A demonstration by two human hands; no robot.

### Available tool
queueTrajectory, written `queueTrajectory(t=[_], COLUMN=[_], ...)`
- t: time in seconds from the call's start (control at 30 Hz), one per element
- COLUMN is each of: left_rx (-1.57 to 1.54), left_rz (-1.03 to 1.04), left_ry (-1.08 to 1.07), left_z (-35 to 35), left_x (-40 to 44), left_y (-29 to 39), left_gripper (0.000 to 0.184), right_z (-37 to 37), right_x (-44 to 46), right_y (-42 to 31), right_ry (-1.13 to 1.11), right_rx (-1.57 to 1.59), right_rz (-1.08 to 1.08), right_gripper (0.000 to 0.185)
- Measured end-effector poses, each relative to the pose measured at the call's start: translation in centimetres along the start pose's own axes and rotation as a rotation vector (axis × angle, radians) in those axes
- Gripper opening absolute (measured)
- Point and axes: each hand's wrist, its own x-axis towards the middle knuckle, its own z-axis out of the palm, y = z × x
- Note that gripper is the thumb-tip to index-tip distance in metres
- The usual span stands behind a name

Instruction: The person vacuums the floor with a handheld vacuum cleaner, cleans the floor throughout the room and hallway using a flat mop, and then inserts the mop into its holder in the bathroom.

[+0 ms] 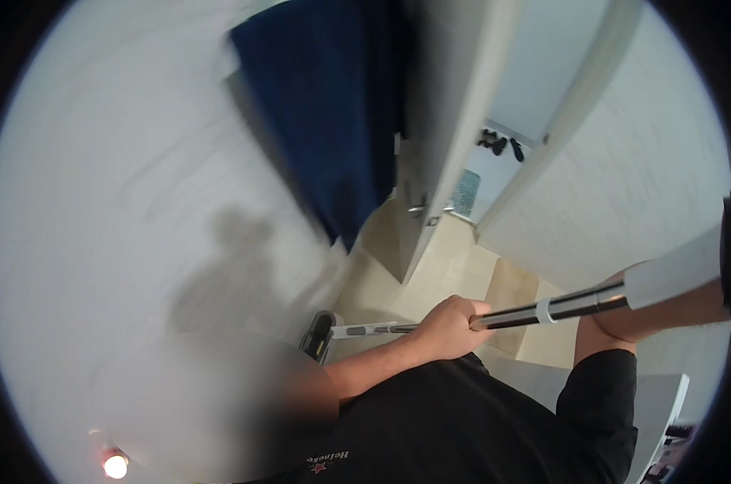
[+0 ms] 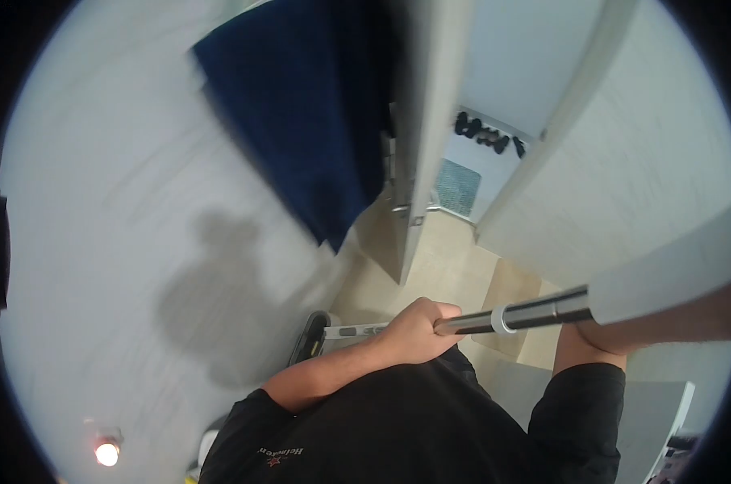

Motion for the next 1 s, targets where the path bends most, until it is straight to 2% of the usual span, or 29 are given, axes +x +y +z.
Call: queueTrajectory(t=[0.07, 0.13, 0.2, 0.27, 0.33, 0.37, 0.47, 0.5, 0.57, 0.63, 0.7, 0.83, 0.9, 0.93, 1.0], left_rx=[-0.002, 0.152, 0.218, 0.279, 0.301, 0.308, 0.249, 0.179, 0.105, -0.012, -0.109, -0.138, -0.153, -0.143, -0.136], left_rz=[-0.014, -0.086, -0.087, -0.083, -0.079, -0.058, -0.006, -0.044, -0.056, 0.032, -0.067, -0.071, -0.070, -0.042, -0.021], left_ry=[-0.051, -0.052, -0.068, -0.031, -0.002, 0.046, 0.145, 0.176, 0.302, 0.559, 0.627, 0.920, 0.967, 1.000, 1.045], left_z=[3.8, 6.7, 9.6, 12.4, 14.1, 14.6, 14.7, 14.4, 13.1, 9.7, 4.1, -5.2, -8.7, -7.5, -11.0], left_x=[6.1, 11.7, 17.7, 22.9, 27.2, 29.3, 35.8, 38.0, 42.9, 48.1, 50.8, 57.3, 60.2, 59.9, 63.8], left_y=[-1.6, -1.6, -2.7, -3.8, -4.7, -4.8, -6.4, -6.5, -8.3, -10.2, -8.2, -12.3, -11.5, -10.8, -12.4], left_gripper=[0.028, 0.029, 0.029, 0.030, 0.028, 0.027, 0.025, 0.026, 0.028, 0.032, 0.034, 0.036, 0.036, 0.037, 0.038], right_z=[-4.6, -11.7, -17.3, -19.7, -21.7, -24.1, -30.0, -31.4, -34.7, -37.7, -39.0, -43.1, -43.8, -43.0, -44.2], right_x=[-3.4, -6.4, -8.9, -11.0, -12.7, -13.2, -12.6, -11.7, -9.4, -9.6, -10.7, -13.1, -13.2, -16.4, -16.1], right_y=[1.5, 1.7, 3.1, 3.3, 4.8, 5.1, 7.6, 8.9, 10.9, 13.2, 15.9, 23.9, 28.6, 28.6, 33.3], right_ry=[0.189, 0.150, 0.132, 0.216, 0.656, 0.644, 0.571, 0.561, 0.757, 0.758, 0.807, 0.817, 0.840, 0.798, 0.690], right_rx=[-0.116, -0.095, -0.269, -0.302, -0.283, -0.234, -0.063, -0.056, -0.349, -0.299, -0.296, -0.041, -0.022, -0.013, -0.012], right_rz=[-0.050, -0.119, -0.194, -0.213, -0.197, -0.154, -0.068, -0.070, -0.003, 0.077, 0.241, 0.515, 0.633, 0.668, 0.788], right_gripper=[0.037, 0.034, 0.036, 0.036, 0.043, 0.055, 0.059, 0.059, 0.063, 0.065, 0.066, 0.045, 0.033, 0.029, 0.022])
